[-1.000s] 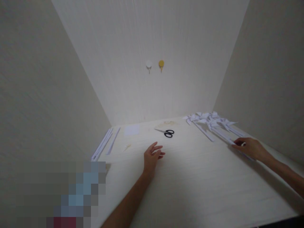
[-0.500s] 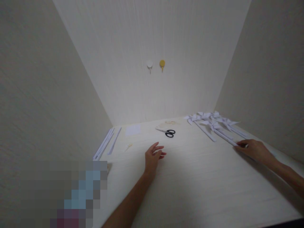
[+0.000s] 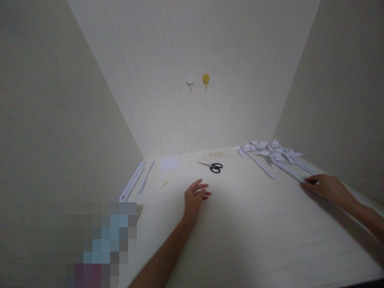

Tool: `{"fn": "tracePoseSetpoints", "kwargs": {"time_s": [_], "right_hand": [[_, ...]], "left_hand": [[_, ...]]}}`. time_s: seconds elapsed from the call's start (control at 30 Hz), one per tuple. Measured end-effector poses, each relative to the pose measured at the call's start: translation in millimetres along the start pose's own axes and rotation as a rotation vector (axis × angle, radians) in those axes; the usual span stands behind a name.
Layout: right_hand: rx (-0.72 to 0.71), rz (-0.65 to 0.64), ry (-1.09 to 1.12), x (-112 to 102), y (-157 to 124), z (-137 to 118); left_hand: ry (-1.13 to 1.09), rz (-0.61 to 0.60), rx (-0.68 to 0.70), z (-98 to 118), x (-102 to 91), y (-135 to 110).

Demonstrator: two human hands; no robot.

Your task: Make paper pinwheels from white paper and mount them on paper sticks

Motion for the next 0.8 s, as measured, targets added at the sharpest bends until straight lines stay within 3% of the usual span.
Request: {"fn": "tracePoseSetpoints", "kwargs": {"time_s": [0.47, 0.63, 0.8], "right_hand": [[0.037, 0.051, -0.062, -11.7, -8.0, -7.2], [-0.079, 0.195, -0.075, -19.4, -14.5, -41.5], [-0.377, 0.253, -0.031, -4.1, -23.1, -105.4]], "left_hand": [[0.023, -0.012, -0.001, 1.1, 0.5, -0.2], [0.018, -0.006, -0.006, 0.8, 0.7, 0.1], [0.025, -0.019, 0.005, 0.7, 2.0, -0.1]]}}
Point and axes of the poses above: each hand's wrist, its own y-axis towards the middle knuckle, its own x-axis out of the palm, z = x × y, the point moved 4 cm from there along y, towards the middle knuckle, and after that the axes turned 13 degrees about -z, right-handed, at the moved point
